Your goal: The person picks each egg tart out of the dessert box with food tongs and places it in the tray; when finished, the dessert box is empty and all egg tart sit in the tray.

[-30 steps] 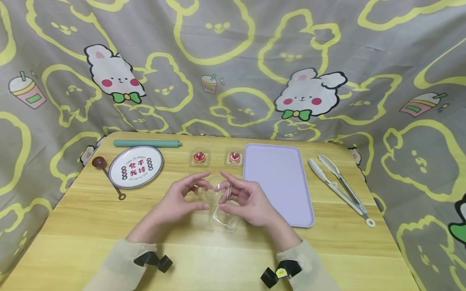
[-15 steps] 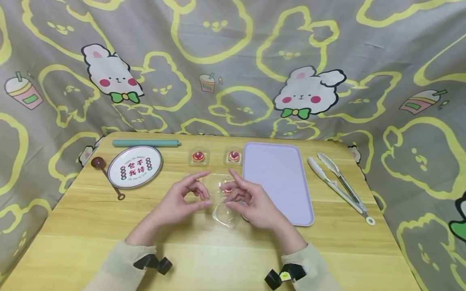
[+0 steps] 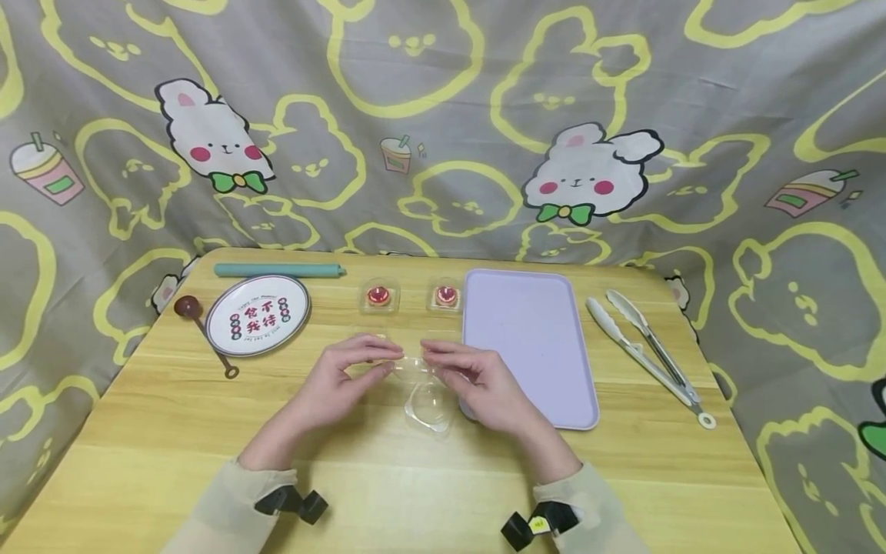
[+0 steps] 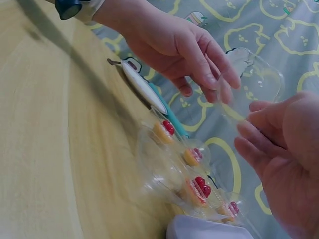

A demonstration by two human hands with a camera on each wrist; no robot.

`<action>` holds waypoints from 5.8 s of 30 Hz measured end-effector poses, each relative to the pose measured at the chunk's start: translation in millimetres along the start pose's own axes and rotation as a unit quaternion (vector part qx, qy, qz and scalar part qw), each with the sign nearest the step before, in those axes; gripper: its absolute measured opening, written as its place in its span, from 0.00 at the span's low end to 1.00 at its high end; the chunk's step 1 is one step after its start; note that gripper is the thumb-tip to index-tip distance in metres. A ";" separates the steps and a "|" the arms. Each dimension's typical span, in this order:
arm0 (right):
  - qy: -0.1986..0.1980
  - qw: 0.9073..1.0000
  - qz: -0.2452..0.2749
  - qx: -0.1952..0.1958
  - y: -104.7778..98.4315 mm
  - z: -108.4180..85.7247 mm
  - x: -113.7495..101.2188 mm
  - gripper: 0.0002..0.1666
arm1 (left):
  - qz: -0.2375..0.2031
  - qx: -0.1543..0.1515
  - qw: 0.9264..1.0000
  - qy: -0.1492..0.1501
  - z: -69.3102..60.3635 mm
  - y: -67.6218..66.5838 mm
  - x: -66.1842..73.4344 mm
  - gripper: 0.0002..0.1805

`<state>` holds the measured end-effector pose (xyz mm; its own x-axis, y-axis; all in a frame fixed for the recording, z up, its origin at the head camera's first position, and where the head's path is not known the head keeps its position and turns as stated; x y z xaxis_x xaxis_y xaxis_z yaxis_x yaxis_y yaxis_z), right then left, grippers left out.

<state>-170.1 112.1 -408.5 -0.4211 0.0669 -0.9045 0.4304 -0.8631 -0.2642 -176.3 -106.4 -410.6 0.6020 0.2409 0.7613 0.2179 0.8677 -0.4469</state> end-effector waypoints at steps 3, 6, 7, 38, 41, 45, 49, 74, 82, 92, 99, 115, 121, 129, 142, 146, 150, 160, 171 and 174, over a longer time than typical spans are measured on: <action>0.011 1.000 -0.015 0.007 0.3 0.2 2.2 0.17 | -0.002 0.019 0.999 -0.027 -0.7 -1.1 -2.7 0.14; 0.031 1.000 0.002 0.005 2.2 0.2 5.6 0.18 | -0.022 0.025 0.998 -0.058 -2.2 -0.3 -6.4 0.13; 0.038 0.999 0.012 0.001 3.0 -0.1 7.1 0.19 | -0.030 0.022 0.997 -0.067 -2.8 0.3 -7.0 0.13; 0.037 0.978 -0.171 -0.111 43.5 23.4 14.5 0.53 | -0.022 -0.100 0.984 -0.149 -41.2 -19.9 -30.4 0.50; 0.042 0.970 -0.201 -0.128 53.3 25.9 18.4 0.54 | -0.015 -0.104 0.983 -0.149 -46.8 -24.8 -34.4 0.51; 0.054 0.959 -0.235 -0.145 64.5 28.1 22.5 0.54 | -0.005 -0.112 0.980 -0.164 -54.4 -31.0 -40.1 0.52; 0.058 0.947 -0.272 -0.161 73.6 30.6 25.0 0.55 | 0.001 -0.120 0.975 -0.186 -61.7 -36.0 -45.3 0.52; 0.045 0.904 -0.388 -0.173 83.1 28.9 33.3 0.56 | 0.035 -0.167 0.960 -0.224 -66.0 -47.1 -55.8 0.53; 0.041 0.922 -0.358 -0.142 53.6 37.9 22.9 0.53 | 0.117 -0.089 0.970 -0.193 -44.3 -77.1 -48.3 0.40; 0.049 0.951 -0.296 -0.079 -22.9 66.6 31.0 0.40 | 0.066 -0.039 0.983 -0.166 20.0 -54.9 -50.2 0.30; 0.079 0.953 -0.288 -0.054 -70.9 85.4 53.8 0.38 | 0.018 -0.059 0.978 -0.201 71.9 -2.6 -66.7 0.45; 0.181 0.936 -0.290 -0.088 -91.5 120.1 107.6 0.49 | 0.084 -0.077 0.952 -0.286 124.0 50.8 -117.5 0.61; 0.184 0.938 -0.279 -0.095 -89.1 125.8 116.7 0.47 | 0.079 -0.085 0.952 -0.284 133.0 56.2 -126.8 0.59; 0.182 0.937 -0.280 -0.107 -86.9 129.4 119.0 0.46 | 0.055 -0.096 0.946 -0.304 133.6 58.8 -135.2 0.48; 0.149 0.943 -0.288 -0.076 -83.6 129.5 120.0 0.46 | 0.042 -0.099 0.944 -0.312 133.7 57.8 -135.9 0.42; 0.138 0.946 -0.286 -0.062 -83.0 128.6 117.9 0.45 | 0.042 -0.099 0.945 -0.309 134.0 58.1 -136.9 0.42; 0.132 0.947 -0.288 -0.057 -81.8 128.0 114.7 0.45 | 0.038 -0.102 0.946 -0.304 134.9 57.8 -136.9 0.42; 0.115 0.941 -0.310 -0.076 -83.7 126.2 111.6 0.50 | 0.043 -0.111 0.947 -0.299 134.0 57.4 -136.3 0.40; 0.132 0.937 -0.312 -0.084 -81.4 122.6 106.9 0.55 | 0.073 -0.125 0.942 -0.304 134.4 59.1 -136.8 0.40; 0.134 0.940 -0.306 -0.068 -85.5 121.3 102.4 0.54 | 0.071 -0.119 0.940 -0.313 135.0 59.4 -137.0 0.42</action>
<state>-346.8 131.9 -437.9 -0.4140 0.6695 -0.6167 0.2796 -0.5512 -0.7861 -349.5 -29.1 -477.9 0.0847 0.6200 0.7800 0.3802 0.7035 -0.6004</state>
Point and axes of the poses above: each hand's wrist, its own z-axis towards the middle knuckle, its own y-axis out of the palm, x = y × z, the point moved 6 cm from there along z, towards the middle knuckle, and after that the axes turned 1 degree about -z, right-handed, at the moved point
